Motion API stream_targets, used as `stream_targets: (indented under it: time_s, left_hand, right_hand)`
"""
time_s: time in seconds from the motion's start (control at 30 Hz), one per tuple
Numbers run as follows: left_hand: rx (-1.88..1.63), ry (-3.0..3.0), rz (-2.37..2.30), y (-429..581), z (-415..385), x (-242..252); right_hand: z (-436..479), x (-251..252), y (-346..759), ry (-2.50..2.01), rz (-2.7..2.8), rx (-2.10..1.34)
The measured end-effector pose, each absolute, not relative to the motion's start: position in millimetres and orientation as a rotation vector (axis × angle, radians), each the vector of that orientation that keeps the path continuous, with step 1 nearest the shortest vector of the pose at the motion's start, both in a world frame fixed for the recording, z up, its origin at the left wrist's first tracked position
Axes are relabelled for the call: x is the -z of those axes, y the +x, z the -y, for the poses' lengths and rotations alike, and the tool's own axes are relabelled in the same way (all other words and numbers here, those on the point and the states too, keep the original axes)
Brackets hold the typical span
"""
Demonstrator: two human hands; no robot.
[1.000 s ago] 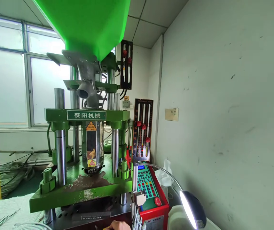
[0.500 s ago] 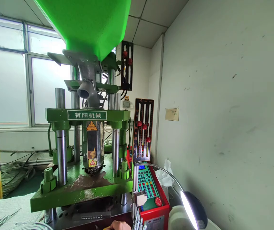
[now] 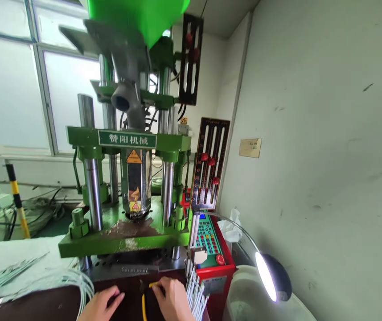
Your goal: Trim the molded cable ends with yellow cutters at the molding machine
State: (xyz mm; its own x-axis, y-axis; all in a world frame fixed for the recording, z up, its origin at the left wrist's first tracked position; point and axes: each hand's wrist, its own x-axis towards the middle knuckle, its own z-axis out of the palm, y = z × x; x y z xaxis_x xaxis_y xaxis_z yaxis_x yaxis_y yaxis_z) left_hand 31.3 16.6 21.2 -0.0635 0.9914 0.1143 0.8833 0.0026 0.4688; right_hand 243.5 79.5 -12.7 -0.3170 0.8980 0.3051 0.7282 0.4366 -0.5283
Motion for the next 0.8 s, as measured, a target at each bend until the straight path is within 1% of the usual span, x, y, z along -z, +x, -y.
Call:
stream_targets:
  time_s: [0.13,0.33,0.6,0.8]
  left_hand:
    - [-0.543,1.920,-2.017,27.6,-18.3,-18.5]
    - [-0.486,1.880,-1.983,22.2,-26.3,-5.9]
    - [-0.485,1.890,-1.906,12.7,-42.3,15.0]
    - [-0.537,1.896,-1.907,11.8,-50.5,16.6]
  right_hand:
    - [-79.8,6.5,246.3,-1.364,2.186,-0.460]
    - [-84.8,12.8,251.5,-1.389,2.244,-0.529]
    - [-87.0,23.6,253.4,-1.452,2.220,-0.542]
    - [-89.0,28.4,253.7,-1.446,2.196,-0.502]
